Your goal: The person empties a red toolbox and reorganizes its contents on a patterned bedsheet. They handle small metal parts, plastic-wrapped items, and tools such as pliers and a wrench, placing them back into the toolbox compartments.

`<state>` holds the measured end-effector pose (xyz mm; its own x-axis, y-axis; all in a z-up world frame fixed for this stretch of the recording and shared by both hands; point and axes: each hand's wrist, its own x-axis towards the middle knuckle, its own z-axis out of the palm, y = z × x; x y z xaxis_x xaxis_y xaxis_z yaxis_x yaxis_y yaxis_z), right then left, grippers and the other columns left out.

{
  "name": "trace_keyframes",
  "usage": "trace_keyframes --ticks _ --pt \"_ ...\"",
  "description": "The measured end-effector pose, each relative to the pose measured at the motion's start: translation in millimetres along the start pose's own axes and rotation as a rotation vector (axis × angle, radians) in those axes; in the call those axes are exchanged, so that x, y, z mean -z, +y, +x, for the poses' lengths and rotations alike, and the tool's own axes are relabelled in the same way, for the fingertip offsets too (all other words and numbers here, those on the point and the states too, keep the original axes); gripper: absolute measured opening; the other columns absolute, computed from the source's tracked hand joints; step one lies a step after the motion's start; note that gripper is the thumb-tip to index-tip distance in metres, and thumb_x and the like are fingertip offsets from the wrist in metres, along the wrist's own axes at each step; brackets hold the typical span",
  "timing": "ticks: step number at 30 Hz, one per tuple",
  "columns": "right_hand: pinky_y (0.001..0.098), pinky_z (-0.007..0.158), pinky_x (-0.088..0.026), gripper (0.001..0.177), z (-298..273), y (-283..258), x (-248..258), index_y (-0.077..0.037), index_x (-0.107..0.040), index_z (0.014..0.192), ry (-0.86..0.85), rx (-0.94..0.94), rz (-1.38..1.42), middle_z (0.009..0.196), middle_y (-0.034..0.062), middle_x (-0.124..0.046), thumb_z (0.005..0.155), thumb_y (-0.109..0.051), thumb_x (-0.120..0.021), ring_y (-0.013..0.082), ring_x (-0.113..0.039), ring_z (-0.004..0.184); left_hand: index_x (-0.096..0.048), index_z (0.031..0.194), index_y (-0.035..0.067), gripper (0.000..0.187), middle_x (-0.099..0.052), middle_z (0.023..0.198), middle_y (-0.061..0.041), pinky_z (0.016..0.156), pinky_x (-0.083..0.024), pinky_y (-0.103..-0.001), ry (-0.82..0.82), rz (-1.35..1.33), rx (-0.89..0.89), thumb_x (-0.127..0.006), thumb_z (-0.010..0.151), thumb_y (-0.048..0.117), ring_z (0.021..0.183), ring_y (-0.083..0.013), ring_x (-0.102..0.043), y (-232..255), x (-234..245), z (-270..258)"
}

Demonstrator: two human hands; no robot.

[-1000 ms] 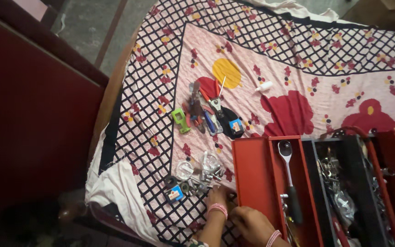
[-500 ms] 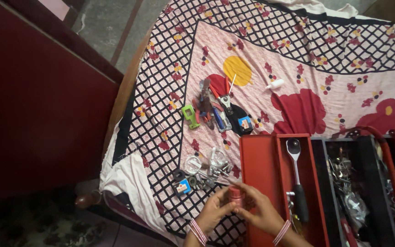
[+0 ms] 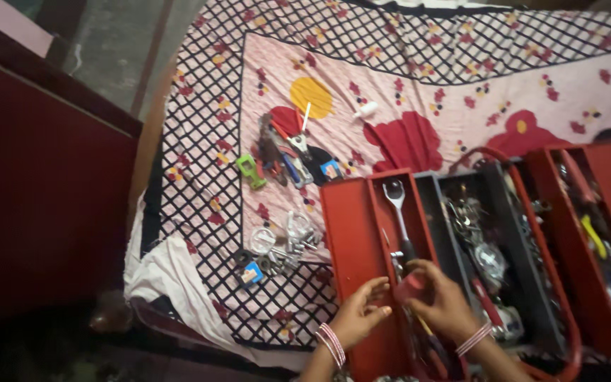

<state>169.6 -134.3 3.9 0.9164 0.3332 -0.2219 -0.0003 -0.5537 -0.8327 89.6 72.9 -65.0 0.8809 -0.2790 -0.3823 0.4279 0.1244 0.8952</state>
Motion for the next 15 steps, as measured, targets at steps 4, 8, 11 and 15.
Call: trace_keyframes --ticks 4,8,11,15 --pt "0.0334 0.083 -0.057 0.054 -21 21 44 -0.010 -0.068 0.117 -0.036 -0.063 -0.173 0.110 0.0066 -0.073 0.065 -0.008 -0.083 0.0218 -0.073 0.095 -0.047 0.151 0.009 0.058 -0.061 0.145 -0.010 0.108 -0.047 -0.035 -0.037 -0.023 0.006 -0.066 0.096 0.011 0.133 -0.0197 -0.058 6 -34 -12" --pt "0.0375 0.088 -0.053 0.034 -40 28 48 -0.013 -0.072 0.103 -0.056 0.203 -0.384 0.104 0.0030 -0.075 0.069 -0.009 -0.078 0.0245 -0.069 0.098 -0.048 0.149 0.010 0.058 -0.062 0.143 -0.008 0.106 -0.049 -0.032 -0.031 0.089 0.026 -0.067 0.095 0.009 0.129 -0.0176 -0.061 14 -54 -27" --pt "0.0396 0.089 -0.051 0.028 -52 28 36 -0.011 -0.072 0.099 -0.035 0.373 -0.455 0.105 0.0056 -0.073 0.071 -0.009 -0.075 0.0289 -0.064 0.099 -0.050 0.148 0.009 0.057 -0.065 0.139 -0.008 0.102 -0.052 -0.031 -0.015 0.124 0.009 -0.067 0.094 0.008 0.125 -0.0179 -0.063 22 -64 -35" --pt "0.0400 0.091 -0.050 0.026 -55 34 15 -0.007 -0.069 0.103 -0.036 0.437 -0.590 0.108 0.0092 -0.070 0.077 -0.010 -0.073 0.0312 -0.062 0.102 -0.050 0.148 0.011 0.058 -0.066 0.137 -0.008 0.093 -0.054 -0.033 0.021 0.112 0.133 -0.066 0.092 0.008 0.107 -0.0234 -0.065 26 -74 -45"
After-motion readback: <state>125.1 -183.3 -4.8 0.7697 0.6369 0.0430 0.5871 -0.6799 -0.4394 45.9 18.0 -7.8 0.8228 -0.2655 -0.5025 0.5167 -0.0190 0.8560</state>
